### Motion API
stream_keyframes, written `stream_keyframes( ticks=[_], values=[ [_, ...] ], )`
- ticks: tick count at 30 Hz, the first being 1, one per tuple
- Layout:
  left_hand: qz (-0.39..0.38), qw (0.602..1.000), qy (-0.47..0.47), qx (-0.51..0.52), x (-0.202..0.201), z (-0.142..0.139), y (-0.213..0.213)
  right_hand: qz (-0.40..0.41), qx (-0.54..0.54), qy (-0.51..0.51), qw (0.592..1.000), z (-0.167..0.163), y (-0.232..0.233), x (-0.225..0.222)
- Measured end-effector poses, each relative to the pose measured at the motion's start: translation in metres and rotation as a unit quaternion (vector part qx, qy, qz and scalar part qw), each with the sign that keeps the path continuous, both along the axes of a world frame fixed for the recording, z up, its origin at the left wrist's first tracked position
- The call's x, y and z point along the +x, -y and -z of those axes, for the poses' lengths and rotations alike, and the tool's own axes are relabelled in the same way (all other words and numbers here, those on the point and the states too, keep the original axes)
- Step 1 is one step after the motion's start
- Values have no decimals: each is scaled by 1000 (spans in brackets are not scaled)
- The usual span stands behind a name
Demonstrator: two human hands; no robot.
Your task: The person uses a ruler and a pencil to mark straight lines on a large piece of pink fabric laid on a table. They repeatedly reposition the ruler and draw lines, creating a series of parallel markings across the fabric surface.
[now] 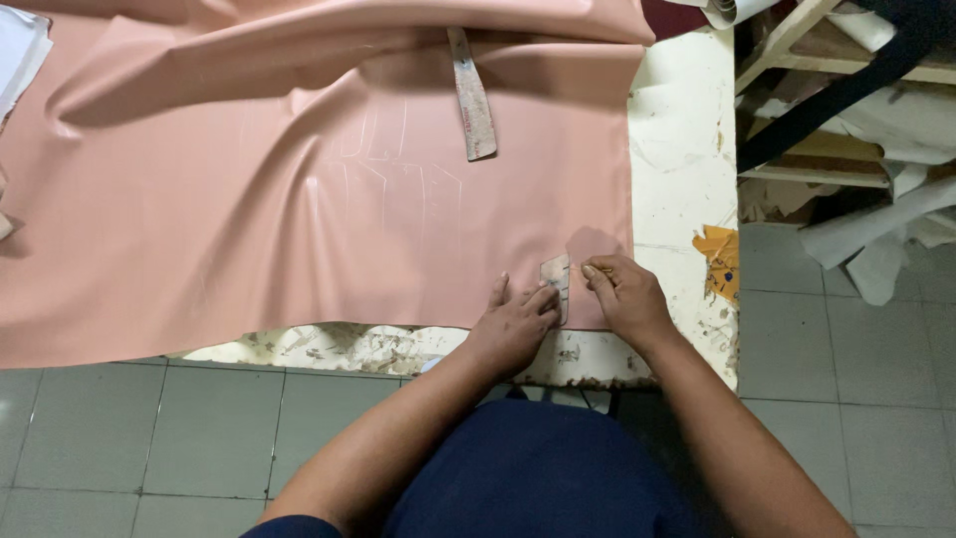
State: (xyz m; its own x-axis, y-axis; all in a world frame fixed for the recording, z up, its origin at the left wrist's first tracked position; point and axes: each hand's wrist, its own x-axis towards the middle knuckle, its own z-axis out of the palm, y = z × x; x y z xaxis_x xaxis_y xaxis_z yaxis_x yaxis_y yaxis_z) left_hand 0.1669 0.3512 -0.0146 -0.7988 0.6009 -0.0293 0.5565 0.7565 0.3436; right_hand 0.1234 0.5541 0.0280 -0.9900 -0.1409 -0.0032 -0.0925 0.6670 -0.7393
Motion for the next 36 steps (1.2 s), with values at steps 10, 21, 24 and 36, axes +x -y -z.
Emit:
stream_keyframes(
  ticks=[10,21,24,36],
  values=[
    [0,1000,8,18,-1,1,2,-26,63,18,998,5,-1,14],
    [-19,997,55,52,-8,-16,7,-10,24,32,999,4,-7,20],
    [-23,995,47,79,-10,-19,9,-28,37,20,999,2,-9,28],
    [-24,991,55,116,-17,-24,11,-26,12,62,998,1,-10,35]
  ],
)
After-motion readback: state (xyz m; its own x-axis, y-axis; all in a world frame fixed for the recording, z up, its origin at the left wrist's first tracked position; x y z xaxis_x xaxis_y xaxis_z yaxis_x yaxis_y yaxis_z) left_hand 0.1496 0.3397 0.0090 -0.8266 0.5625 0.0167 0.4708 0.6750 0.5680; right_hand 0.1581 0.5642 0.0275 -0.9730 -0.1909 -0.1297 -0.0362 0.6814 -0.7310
